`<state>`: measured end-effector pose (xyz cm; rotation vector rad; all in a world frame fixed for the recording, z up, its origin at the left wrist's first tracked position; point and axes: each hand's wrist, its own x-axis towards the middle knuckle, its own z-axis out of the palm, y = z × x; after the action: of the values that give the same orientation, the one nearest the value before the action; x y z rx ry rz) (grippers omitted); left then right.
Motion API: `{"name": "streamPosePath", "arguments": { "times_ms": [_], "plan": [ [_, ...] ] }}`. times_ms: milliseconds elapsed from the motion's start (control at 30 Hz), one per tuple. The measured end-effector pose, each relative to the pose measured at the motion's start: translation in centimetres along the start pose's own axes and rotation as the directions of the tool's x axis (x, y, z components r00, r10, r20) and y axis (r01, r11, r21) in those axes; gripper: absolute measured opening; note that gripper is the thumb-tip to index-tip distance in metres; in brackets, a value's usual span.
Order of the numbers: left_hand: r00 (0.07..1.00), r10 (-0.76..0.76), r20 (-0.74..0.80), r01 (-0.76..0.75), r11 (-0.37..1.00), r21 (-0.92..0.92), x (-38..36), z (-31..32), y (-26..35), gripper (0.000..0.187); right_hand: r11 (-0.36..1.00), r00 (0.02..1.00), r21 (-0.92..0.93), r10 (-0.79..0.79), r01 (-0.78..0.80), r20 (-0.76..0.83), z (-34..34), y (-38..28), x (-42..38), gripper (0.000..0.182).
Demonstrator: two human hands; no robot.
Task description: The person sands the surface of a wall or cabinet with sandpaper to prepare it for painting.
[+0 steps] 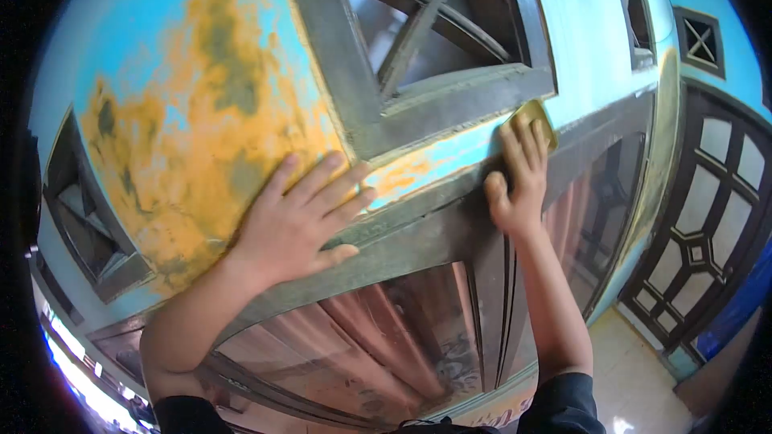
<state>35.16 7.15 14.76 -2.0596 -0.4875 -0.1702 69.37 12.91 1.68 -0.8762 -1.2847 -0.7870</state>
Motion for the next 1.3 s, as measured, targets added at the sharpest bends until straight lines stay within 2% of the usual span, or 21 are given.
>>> {"name": "streamPosePath", "arguments": {
  "times_ms": [67, 133, 167, 200, 233, 333, 400, 467, 567, 667, 733, 800, 833, 900, 933, 1000, 1100, 1133, 1200, 1267, 1300],
  "plan": [
    [0.994, -0.105, 0.018, 0.105, 0.993, 0.047, -2.6, -1.7, -2.5, 0.073, 0.982, 0.968, 0.079, -0.181, 0.169, 0.175, 0.6, -4.1, -1.0, 0.07],
    [0.969, -0.247, -0.005, 0.245, 0.959, 0.143, -4.8, -4.5, -5.7, 0.071, 0.901, 0.803, 0.101, -0.424, 0.423, 0.419, 1.2, -8.9, -0.9, 0.073],
    [0.944, -0.329, -0.032, 0.329, 0.923, 0.198, -5.8, -5.7, -7.7, 0.07, 0.868, 0.748, 0.141, -0.484, 0.476, 0.455, 1.6, -11.2, -0.6, 0.071],
    [0.912, -0.391, -0.125, 0.41, 0.878, 0.248, -7.0, -6.3, -10.0, 0.07, 0.831, 0.686, 0.183, -0.541, 0.525, 0.487, 2.0, -13.3, 0.0, 0.069],
    [0.871, -0.442, -0.215, 0.49, 0.822, 0.29, -8.2, -6.8, -12.2, 0.069, 0.829, 0.648, 0.262, -0.553, 0.495, 0.523, 2.2, -15.1, 1.4, 0.066],
    [0.79, -0.468, -0.397, 0.599, 0.727, 0.336, -10.8, -7.1, -17.4, 0.065, 0.772, 0.579, 0.252, -0.612, 0.583, 0.538, 3.7, -18.2, 6.3, 0.068],
    [0.769, -0.446, -0.459, 0.609, 0.73, 0.312, -11.0, -6.7, -18.0, 0.061, 0.803, 0.688, 0.053, -0.54, 0.593, 0.485, 4.8, -19.0, 10.9, 0.071],
    [0.756, -0.44, -0.485, 0.616, 0.729, 0.299, -11.0, -6.3, -17.9, 0.059, 0.848, 0.816, -0.077, -0.474, 0.524, 0.332, 5.9, -18.9, 15.8, 0.073],
    [0.736, -0.449, -0.506, 0.641, 0.703, 0.309, -11.0, -6.4, -17.9, 0.058, 0.908, 0.898, -0.027, -0.407, 0.417, 0.169, 7.9, -20.2, 18.8, 0.078],
    [0.706, -0.467, -0.533, 0.671, 0.683, 0.289, -10.9, -6.6, -17.8, 0.057, 0.883, 0.869, -0.009, -0.459, 0.469, 0.184, 8.5, -24.4, 17.3, 0.08],
    [0.673, -0.487, -0.557, 0.691, 0.683, 0.236, -10.8, -6.7, -17.7, 0.056, 0.842, 0.797, 0.025, -0.52, 0.539, 0.308, 8.6, -27.3, 14.3, 0.083],
    [0.675, -0.466, -0.572, 0.682, 0.689, 0.243, -11.2, -6.4, -17.9, 0.057, 0.782, 0.692, 0.12, -0.602, 0.611, 0.399, 8.8, -28.3, 10.8, 0.082],
    [0.675, -0.455, -0.581, 0.678, 0.693, 0.245, -11.4, -6.3, -17.8, 0.057, 0.763, 0.669, 0.101, -0.615, 0.639, 0.418, 8.8, -28.0, 10.6, 0.08],
    [0.733, -0.431, -0.527, 0.621, 0.74, 0.258, -12.3, -6.3, -17.7, 0.057, 0.718, 0.621, 0.064, -0.641, 0.693, 0.451, 8.1, -26.3, 10.8, 0.077],
    [0.756, -0.421, -0.5, 0.596, 0.759, 0.262, -12.9, -6.4, -17.5, 0.058, 0.779, 0.693, 0.037, -0.577, 0.626, 0.433, 7.9, -25.5, 12.8, 0.072],
    [0.81, -0.406, -0.423, 0.549, 0.778, 0.304, -14.9, -6.6, -17.3, 0.058, 0.851, 0.838, -0.074, -0.49, 0.519, 0.241, 8.3, -23.5, 17.3, 0.067],
    [0.829, -0.401, -0.389, 0.521, 0.808, 0.277, -17.0, -6.5, -17.4, 0.058, 0.88, 0.89, -0.135, -0.449, 0.456, 0.082, 9.8, -23.7, 20.9, 0.068],
    [0.819, -0.418, -0.393, 0.537, 0.799, 0.269, -17.2, -6.4, -17.3, 0.058, 0.886, 0.897, -0.145, -0.44, 0.441, 0.041, 10.1, -24.7, 21.1, 0.069],
    [0.8, -0.449, -0.399, 0.566, 0.786, 0.25, -17.1, -6.3, -16.9, 0.058, 0.872, 0.873, -0.083, -0.471, 0.483, 0.129, 10.2, -27.6, 19.0, 0.072],
    [0.795, -0.451, -0.405, 0.566, 0.792, 0.229, -17.2, -6.4, -16.8, 0.058, 0.8, 0.764, -0.017, -0.565, 0.599, 0.312, 9.8, -30.2, 15.2, 0.072],
    [0.793, -0.451, -0.41, 0.566, 0.795, 0.219, -17.2, -6.4, -16.8, 0.058, 0.773, 0.722, 0.006, -0.596, 0.635, 0.351, 9.5, -30.2, 13.5, 0.071]
  ]
}}
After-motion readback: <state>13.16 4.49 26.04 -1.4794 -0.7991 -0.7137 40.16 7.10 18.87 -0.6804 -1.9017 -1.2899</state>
